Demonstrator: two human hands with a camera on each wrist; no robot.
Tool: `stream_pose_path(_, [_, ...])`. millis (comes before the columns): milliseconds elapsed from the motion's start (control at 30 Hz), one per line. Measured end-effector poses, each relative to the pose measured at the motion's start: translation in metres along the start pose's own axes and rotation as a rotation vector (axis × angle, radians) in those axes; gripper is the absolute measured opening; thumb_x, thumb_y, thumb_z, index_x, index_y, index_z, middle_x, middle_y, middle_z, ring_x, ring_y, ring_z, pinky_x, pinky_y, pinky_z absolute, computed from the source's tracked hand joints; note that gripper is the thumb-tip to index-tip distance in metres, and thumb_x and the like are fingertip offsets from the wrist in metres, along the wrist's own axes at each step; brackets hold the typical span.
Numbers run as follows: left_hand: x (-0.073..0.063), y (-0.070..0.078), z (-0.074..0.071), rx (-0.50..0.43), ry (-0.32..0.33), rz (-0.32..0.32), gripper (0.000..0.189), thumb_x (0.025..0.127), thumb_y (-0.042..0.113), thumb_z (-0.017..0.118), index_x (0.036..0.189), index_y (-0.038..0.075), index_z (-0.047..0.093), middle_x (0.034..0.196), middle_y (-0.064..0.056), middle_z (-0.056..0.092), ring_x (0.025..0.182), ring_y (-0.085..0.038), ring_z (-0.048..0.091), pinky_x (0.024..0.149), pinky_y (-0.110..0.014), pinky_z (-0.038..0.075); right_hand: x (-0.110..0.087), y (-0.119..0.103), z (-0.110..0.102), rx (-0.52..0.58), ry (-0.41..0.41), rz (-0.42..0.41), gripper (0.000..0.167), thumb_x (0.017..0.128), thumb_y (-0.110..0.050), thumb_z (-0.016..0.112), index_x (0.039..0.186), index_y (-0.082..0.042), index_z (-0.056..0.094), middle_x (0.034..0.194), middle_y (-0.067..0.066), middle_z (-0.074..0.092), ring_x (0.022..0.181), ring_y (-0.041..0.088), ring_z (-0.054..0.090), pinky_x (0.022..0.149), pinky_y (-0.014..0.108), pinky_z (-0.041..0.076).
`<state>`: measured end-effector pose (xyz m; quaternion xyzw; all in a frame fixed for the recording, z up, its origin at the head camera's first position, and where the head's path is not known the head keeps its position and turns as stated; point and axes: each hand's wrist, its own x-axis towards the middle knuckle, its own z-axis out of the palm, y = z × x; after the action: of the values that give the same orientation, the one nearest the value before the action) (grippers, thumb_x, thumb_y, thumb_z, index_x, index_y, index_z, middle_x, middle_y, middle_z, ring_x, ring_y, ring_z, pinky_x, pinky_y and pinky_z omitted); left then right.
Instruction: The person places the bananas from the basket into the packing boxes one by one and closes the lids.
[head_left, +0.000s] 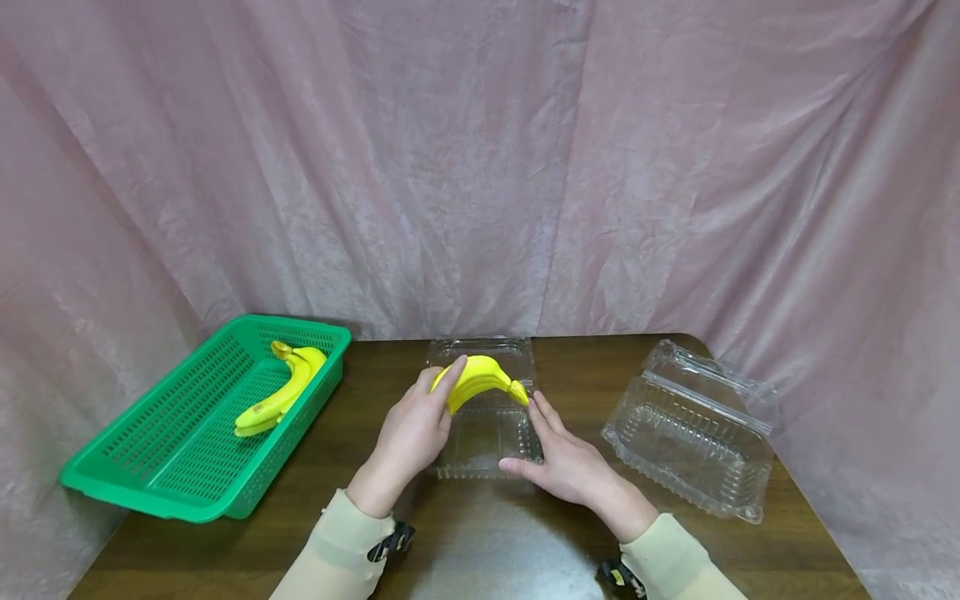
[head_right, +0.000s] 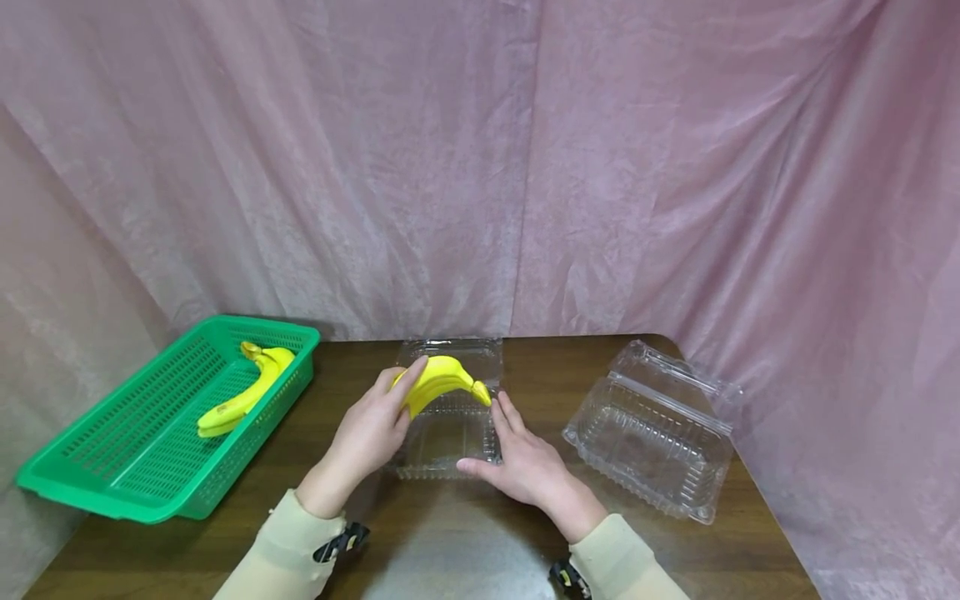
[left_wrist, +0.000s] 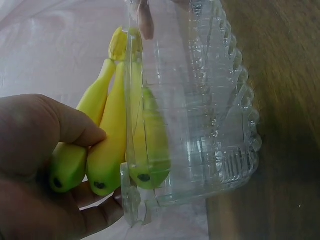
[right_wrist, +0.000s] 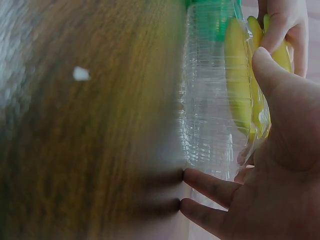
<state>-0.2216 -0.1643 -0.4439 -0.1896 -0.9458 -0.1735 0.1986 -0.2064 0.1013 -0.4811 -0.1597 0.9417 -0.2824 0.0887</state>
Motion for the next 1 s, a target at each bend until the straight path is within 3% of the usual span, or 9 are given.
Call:
stream_pose_path(267, [-0.0015,-0.0009,-0.0022,-0.018,-0.068,0.019,0.089,0.094,-0.004,0.083,0.17,0.024,0.046,0.142,-0.017,0.062,0.101,-0.032,0.071,0.071,-0.043,0.061,-0.001,-0.0004,0.0008,0.025,0.006,0.014,0.114,0.097,-0.073,0.072,0.179,-0.018,0.015,0.186,-0.004,0.002,0.126,0.041,0.07,0.099,0.061,0.057])
stream_pose_path(667, [-0.0003,-0.0019,-0.0013,-0.026,-0.117,0.069,0.085,0.096,-0.004,0.079,0.169,0.024,0.047,0.141,-0.016,0.062,0.102,-0.029,0.069,0.072,-0.041,0.059,0.0024,0.0029,-0.0021,0.085,0.022,-0.01,0.119,0.096,-0.068,0.077,0.179,-0.013,0.012,0.186,0.001,0.003,0.138,0.043,0.062,0.104,0.066,0.054])
stream_pose_path(1000, [-0.0037,-0.0069,0.0051,-0.061,-0.202,0.095,0.085,0.099,-0.003,0.077,0.171,0.026,0.044,0.146,-0.012,0.061,0.103,-0.027,0.068,0.073,-0.038,0.058,0.003,0.0037,0.0003,0.104,0.018,-0.001,0.12,0.096,-0.068,0.078,0.179,-0.014,0.011,0.186,0.001,0.001,0.144,0.044,0.057,0.108,0.067,0.051])
